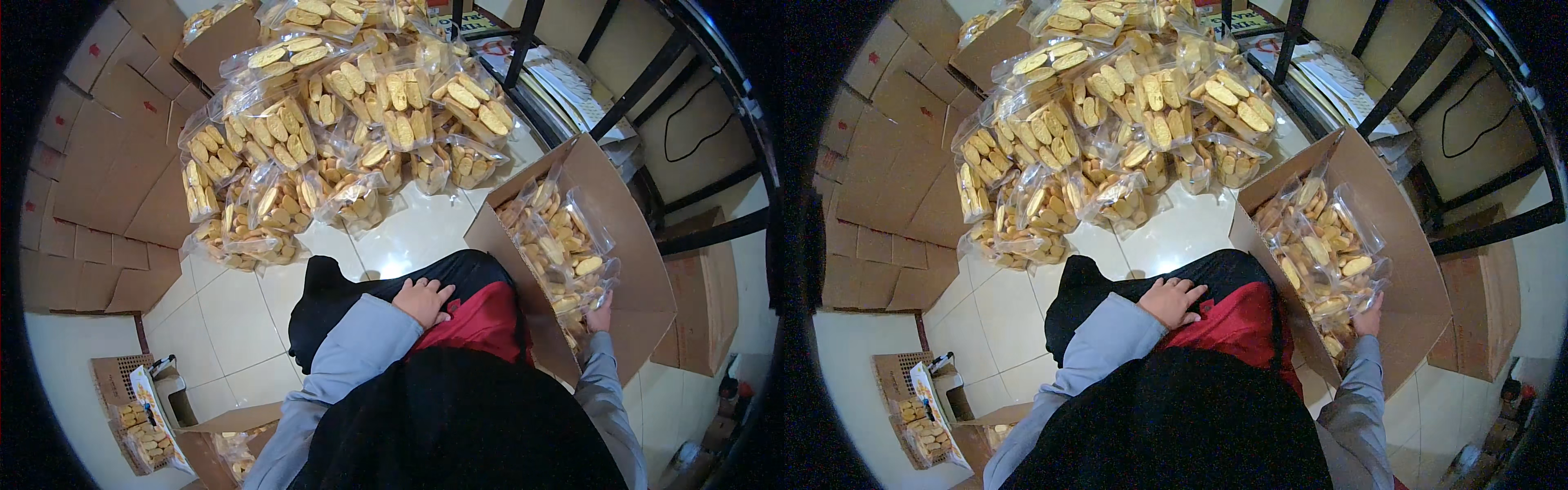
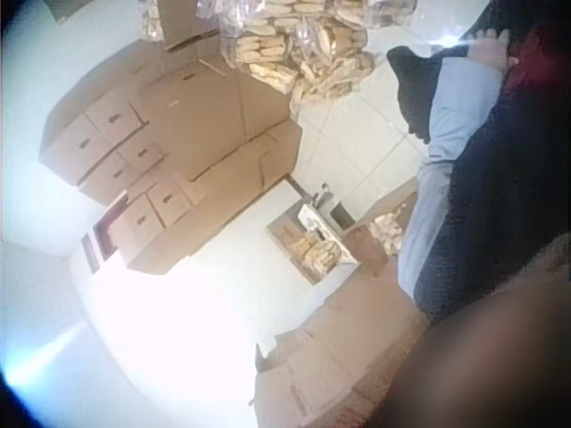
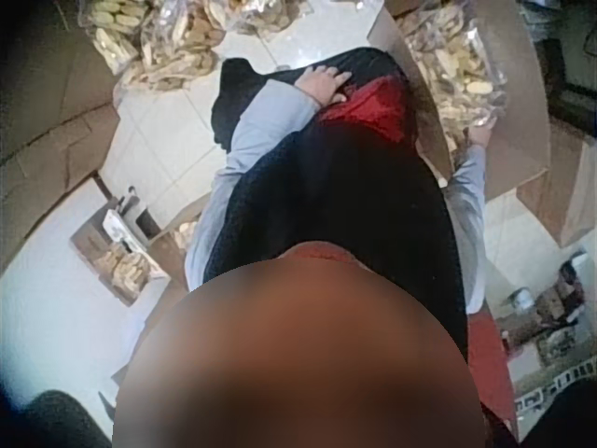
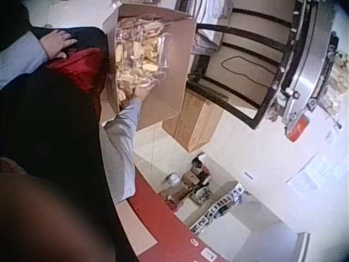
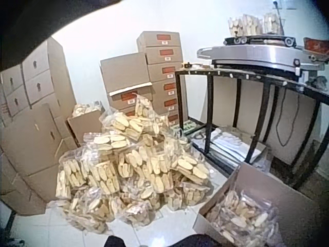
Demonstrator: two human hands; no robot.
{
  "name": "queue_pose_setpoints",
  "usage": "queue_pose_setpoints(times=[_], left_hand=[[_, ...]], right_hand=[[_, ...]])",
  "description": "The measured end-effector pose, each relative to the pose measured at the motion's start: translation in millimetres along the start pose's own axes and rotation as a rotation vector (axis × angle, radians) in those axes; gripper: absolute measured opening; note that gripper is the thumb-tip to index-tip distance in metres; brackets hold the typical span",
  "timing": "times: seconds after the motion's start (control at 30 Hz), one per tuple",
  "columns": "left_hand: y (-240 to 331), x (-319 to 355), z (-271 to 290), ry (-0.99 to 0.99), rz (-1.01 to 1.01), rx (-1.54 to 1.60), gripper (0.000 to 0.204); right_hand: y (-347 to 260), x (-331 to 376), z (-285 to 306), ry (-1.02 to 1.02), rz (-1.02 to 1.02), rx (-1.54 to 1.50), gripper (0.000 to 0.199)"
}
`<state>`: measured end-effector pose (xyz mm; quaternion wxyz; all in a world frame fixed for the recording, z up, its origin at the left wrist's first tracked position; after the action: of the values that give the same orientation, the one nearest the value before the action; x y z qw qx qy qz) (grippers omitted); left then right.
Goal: The person sits on the floor and packs individually wrapped cookies from a large pile into a cardboard box. They pick up each package, place it into the box, and occasionally adjust the arrangement. The task continues until the box is filled and then lifted.
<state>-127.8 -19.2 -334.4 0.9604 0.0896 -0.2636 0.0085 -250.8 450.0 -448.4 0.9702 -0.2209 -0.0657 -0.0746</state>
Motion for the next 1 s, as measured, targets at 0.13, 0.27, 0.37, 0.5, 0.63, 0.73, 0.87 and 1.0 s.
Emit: queue_pose_setpoints(times=[0.13,0.27,0.37,0.5,0.63,0.73,0.87,1.0], left_hand=[[1,0,2,-0.014,0.007,-0.004,0.060],[1,0,2,-0.003,0.009,-0.004,0.060],[1,0,0,0.000,0.008,0.001,0.060],[0,1,1,-0.013,0.013,0.012,0.059],[0,0,0,0.025,0.007,0.011,0.059],[0,-2,0,0.105,-0.007,0.002,0.060],[0,0,1,0.024,0.006,0.002,0.059],[0,0,2,0.092,-0.001,0.026,0.060]], right_hand=[[2,-2,-2,0.011,0.037,-0.021,0.101],[5,-3,-4,0.011,0.043,-0.001,0.103],[10,-5,-6,0.024,0.059,-0.029,0.103],[13,-6,-10,-0.006,0.082,-0.116,0.103],[10,-4,-8,0.006,0.058,-0.062,0.105],[23,-6,-10,0.029,0.088,-0.041,0.107],[4,-2,-4,-0.013,0.044,-0.044,0.104],[3,-2,-3,0.040,0.079,-0.052,0.103]])
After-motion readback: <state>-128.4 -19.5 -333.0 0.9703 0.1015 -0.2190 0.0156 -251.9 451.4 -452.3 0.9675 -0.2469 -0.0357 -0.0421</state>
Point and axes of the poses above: each hand's wrist, its own x-axis away from the middle knuckle, its own z-axis out of the back of the hand, y = z × x, the point moved 8 cm from there along -x, towards the middle knuckle, and after that the axes turned 15 degrees about z, right-handed, at the moved point
